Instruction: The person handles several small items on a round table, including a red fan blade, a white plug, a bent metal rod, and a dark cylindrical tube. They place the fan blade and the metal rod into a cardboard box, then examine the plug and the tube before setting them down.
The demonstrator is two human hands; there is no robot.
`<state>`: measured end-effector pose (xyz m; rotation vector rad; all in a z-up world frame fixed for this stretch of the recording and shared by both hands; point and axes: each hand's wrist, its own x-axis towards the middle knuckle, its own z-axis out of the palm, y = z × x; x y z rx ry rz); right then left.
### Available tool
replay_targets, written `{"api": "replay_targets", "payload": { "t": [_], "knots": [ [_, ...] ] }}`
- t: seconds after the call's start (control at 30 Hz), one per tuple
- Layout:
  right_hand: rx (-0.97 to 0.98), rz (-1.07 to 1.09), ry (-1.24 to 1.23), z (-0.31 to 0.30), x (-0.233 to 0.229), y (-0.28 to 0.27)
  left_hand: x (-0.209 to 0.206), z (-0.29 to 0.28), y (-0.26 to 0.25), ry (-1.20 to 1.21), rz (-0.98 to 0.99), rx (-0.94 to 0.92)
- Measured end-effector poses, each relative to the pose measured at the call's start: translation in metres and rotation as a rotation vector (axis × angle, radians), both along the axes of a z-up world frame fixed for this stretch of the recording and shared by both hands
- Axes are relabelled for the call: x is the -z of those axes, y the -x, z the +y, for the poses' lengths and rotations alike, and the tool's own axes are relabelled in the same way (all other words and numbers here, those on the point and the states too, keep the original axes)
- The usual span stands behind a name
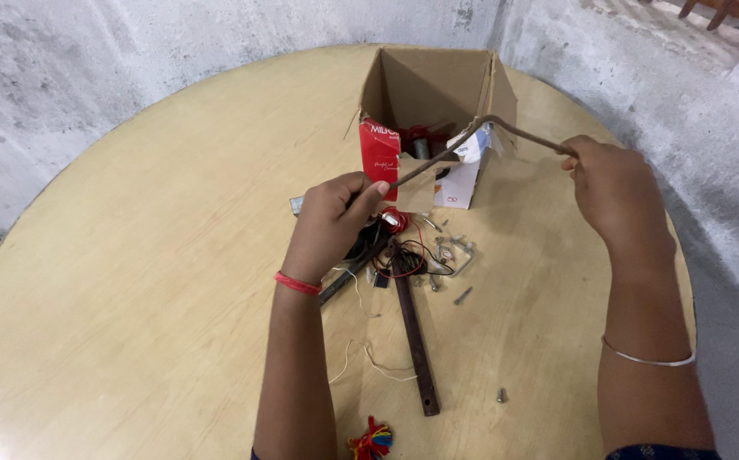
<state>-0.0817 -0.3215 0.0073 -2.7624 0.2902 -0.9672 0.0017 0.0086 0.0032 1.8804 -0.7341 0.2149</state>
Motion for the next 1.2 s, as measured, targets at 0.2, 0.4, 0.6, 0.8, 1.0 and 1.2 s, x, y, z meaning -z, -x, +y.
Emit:
{"api": "replay_targets", "payload": {
  "t": [0.2, 0.4, 0.6, 0.8, 1.0, 1.2],
  "knots": [
    [-0.033, 0.131, -0.069, 0.022, -0.004, -0.004, 0.004, -0.005, -0.001, -0.056, -0.110, 0.027],
    [-0.032, 0.117, 0.015, 0.041, -0.017, 0.005, 0.002, -0.001, -0.002, -0.053, -0.048, 0.033],
    [-0.005, 0.151, -0.136, 0.032, -0.025, 0.017, 0.003, 0.010, -0.004, 0.114, 0.177, 0.061],
    [-0.279, 0.109, -0.201, 0.004, -0.029, 0.025, 0.006, 0.015, -0.010, 0.223, 0.096, 0.115],
    [-0.375, -0.063, -0.333, -0.001, -0.035, 0.032, 0.012, 0.010, -0.015, 0.227, 0.154, 0.071],
    [-0.303, -0.385, -0.136, 0.006, -0.036, 0.038, 0.024, 0.000, -0.025, 0.302, 0.120, 0.012]
  ]
}}
